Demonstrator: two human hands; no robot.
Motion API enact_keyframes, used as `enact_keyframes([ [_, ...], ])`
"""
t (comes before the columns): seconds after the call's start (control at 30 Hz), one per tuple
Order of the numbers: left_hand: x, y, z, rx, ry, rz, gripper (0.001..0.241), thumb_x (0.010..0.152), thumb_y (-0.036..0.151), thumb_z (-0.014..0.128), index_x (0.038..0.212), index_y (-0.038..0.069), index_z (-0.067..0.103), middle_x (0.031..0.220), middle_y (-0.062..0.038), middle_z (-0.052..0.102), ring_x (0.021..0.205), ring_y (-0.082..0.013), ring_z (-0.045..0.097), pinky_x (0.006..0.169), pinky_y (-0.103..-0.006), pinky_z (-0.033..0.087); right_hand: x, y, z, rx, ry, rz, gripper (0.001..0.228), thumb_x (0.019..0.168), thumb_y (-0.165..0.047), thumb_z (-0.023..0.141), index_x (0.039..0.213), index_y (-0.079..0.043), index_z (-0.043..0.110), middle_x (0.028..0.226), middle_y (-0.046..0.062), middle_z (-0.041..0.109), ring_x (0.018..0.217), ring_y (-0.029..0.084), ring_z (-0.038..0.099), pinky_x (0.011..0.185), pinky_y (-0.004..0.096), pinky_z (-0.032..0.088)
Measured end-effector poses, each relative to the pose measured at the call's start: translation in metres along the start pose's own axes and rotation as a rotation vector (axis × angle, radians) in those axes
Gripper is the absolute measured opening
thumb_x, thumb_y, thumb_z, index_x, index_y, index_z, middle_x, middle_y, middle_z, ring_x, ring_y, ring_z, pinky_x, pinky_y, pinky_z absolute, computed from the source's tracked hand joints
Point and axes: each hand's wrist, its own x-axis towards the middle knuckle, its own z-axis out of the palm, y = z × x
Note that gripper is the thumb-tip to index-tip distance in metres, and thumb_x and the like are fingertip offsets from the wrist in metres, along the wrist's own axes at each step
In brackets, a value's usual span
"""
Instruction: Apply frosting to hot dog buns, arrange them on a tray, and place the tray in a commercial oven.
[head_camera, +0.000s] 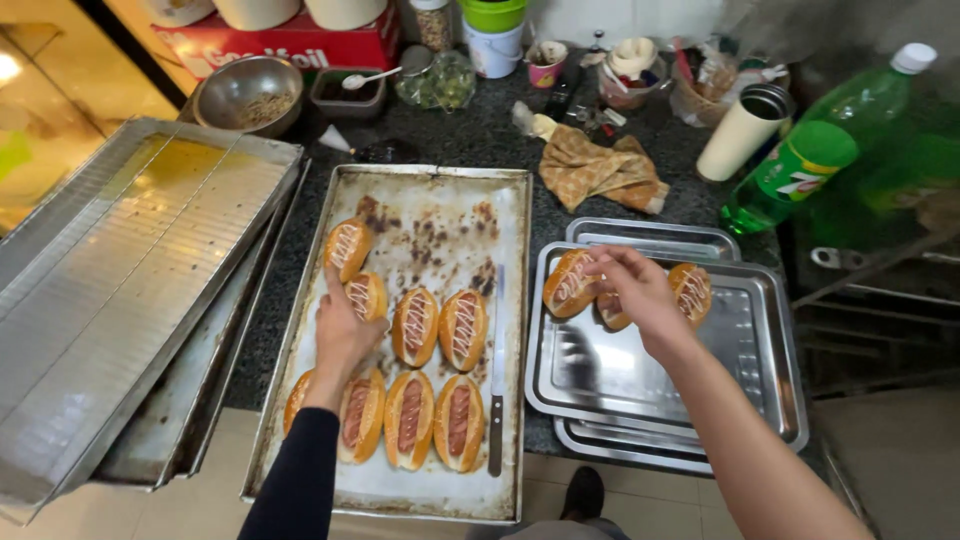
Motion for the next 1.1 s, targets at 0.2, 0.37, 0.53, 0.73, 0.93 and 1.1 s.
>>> enact_keyframes([
  [0.2,-0.030,0.084,0.002,-0.100,0.272,0.633,0.127,0.063,0.017,0.091,0.160,-0.001,0.011,0.142,-0.036,0.048,0.129,-0.0528,0.048,0.109,-0.0495,0.040,-0.001,0.013,-0.051,0.179,0.137,-0.078,0.028,0.102,-0.022,0.057,0.124,-0.005,0.065,0.102,0.006,0.073,0.080,0.017,0.069,0.066,0.032,0.059],
  [0.37,-0.079,0.191,0.049,-0.262,0.119,0.796,0.120,0.071,0.020,0.087,0.163,0.000,0.014,0.142,-0.030,0.052,0.130,-0.0460,0.052,0.111,-0.0472,0.043,-0.014,0.012,-0.117,0.159,0.306,-0.086,0.027,0.104,-0.023,0.055,0.125,-0.008,0.063,0.105,0.005,0.073,0.084,0.014,0.069,0.069,0.029,0.056],
  [0.53,-0.127,0.278,0.134,-0.285,0.014,0.929,0.116,0.067,0.022,0.089,0.159,0.002,0.021,0.134,-0.025,0.057,0.128,-0.0429,0.051,0.110,-0.0474,0.043,-0.028,0.039,-0.197,0.179,0.483,-0.064,0.029,0.104,-0.024,0.057,0.128,-0.010,0.060,0.107,0.005,0.071,0.086,0.012,0.070,0.070,0.029,0.054],
  [0.73,-0.158,0.337,0.238,-0.141,-0.120,1.024,0.121,0.057,0.023,0.088,0.156,0.001,0.024,0.131,-0.027,0.058,0.133,-0.0471,0.043,0.111,-0.0683,0.021,-0.042,0.076,-0.261,0.224,0.557,0.063,0.029,0.103,-0.027,0.057,0.128,-0.012,0.061,0.106,0.002,0.072,0.085,0.012,0.067,0.069,0.031,0.053],
  [0.93,-0.152,0.354,0.309,0.083,-0.098,0.955,0.109,0.068,0.019,0.079,0.161,0.005,0.023,0.125,-0.025,0.062,0.143,-0.0463,0.038,0.119,-0.0695,0.010,-0.051,0.093,-0.280,0.238,0.510,0.159,0.027,0.101,-0.024,0.057,0.123,-0.012,0.065,0.102,0.001,0.073,0.083,0.011,0.069,0.071,0.029,0.055],
  [1.1,-0.152,0.367,0.304,0.281,-0.179,0.847,0.111,0.069,0.024,0.079,0.160,0.005,0.019,0.132,-0.029,0.057,0.146,-0.0464,0.030,0.121,-0.0679,0.003,-0.046,0.096,-0.281,0.254,0.481,0.182,0.026,0.101,-0.025,0.058,0.121,-0.011,0.067,0.100,0.003,0.073,0.082,0.013,0.067,0.070,0.031,0.053],
])
